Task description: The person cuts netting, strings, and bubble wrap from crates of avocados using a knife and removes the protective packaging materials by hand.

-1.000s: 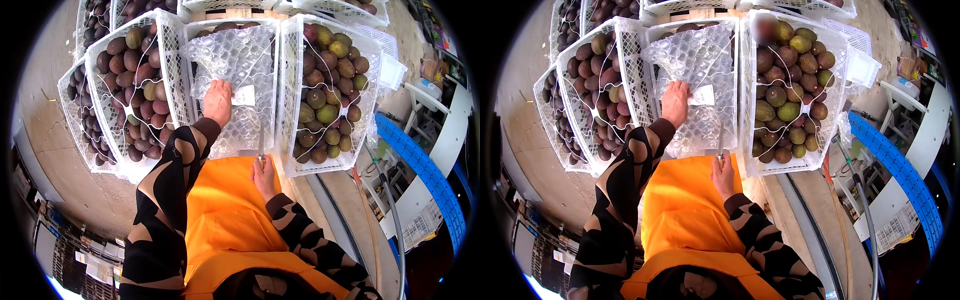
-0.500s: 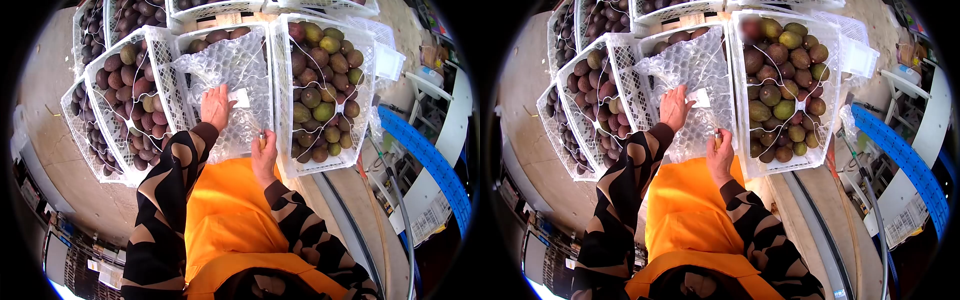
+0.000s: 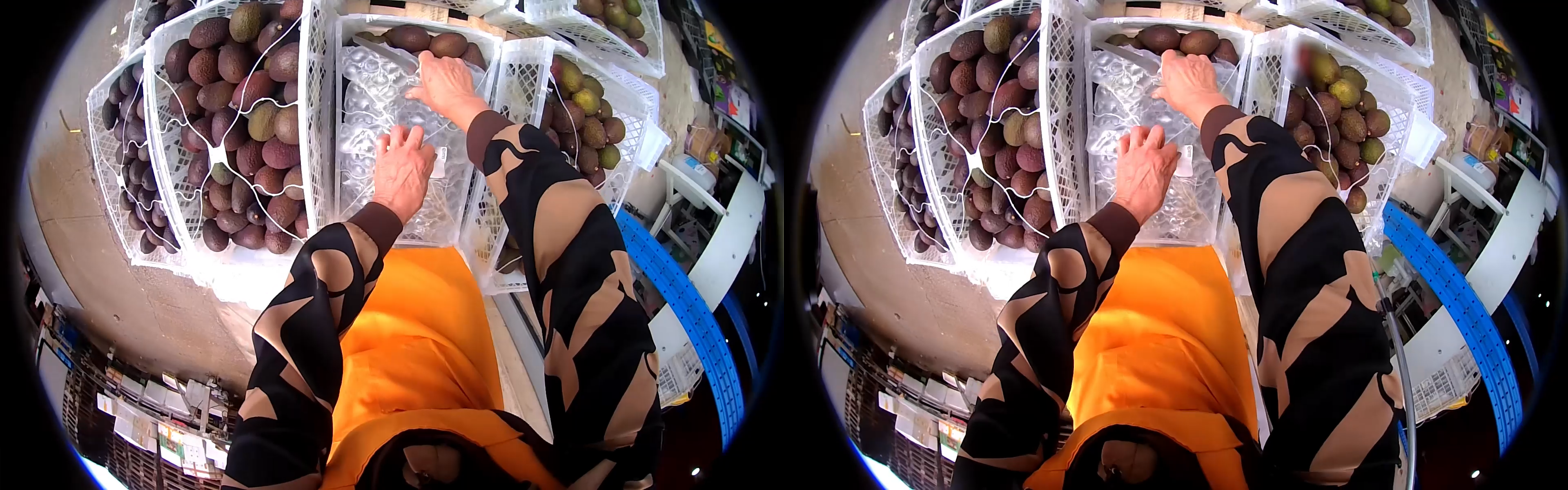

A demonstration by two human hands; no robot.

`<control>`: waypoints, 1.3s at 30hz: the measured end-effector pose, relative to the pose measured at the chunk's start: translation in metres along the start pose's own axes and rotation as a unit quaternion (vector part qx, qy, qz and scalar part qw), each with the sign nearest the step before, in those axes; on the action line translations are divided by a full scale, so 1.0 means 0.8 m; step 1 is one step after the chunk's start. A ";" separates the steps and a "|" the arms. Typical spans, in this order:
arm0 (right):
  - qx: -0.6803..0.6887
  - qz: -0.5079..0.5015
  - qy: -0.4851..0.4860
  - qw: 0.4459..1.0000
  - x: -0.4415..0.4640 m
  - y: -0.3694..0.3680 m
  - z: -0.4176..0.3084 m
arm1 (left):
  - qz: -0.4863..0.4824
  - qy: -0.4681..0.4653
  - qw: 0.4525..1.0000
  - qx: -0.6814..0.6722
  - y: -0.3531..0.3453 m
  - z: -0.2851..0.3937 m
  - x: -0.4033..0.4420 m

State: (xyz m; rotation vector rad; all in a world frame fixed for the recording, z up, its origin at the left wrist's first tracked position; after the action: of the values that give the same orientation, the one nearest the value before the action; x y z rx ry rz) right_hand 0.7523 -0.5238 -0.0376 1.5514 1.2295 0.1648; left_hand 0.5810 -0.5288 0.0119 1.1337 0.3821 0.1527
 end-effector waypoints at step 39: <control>0.027 0.065 0.019 0.997 -0.008 -0.048 -0.024 | 0.004 0.386 0.605 -0.696 0.027 -0.032 -0.045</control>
State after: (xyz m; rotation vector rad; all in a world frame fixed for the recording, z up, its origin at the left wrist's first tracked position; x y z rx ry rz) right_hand 0.7135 -0.5215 -0.0570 1.6820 1.1716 0.2481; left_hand 0.5401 -0.5094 0.0298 -0.5958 0.8036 0.8095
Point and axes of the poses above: each hand's wrist, its own x-axis towards the middle knuckle, its own y-axis out of the back of the hand, z = x × y, the point moved 2 cm from there along x, towards the middle knuckle, and after that the axes turned 11 degrees about x, right-handed, at the moved point
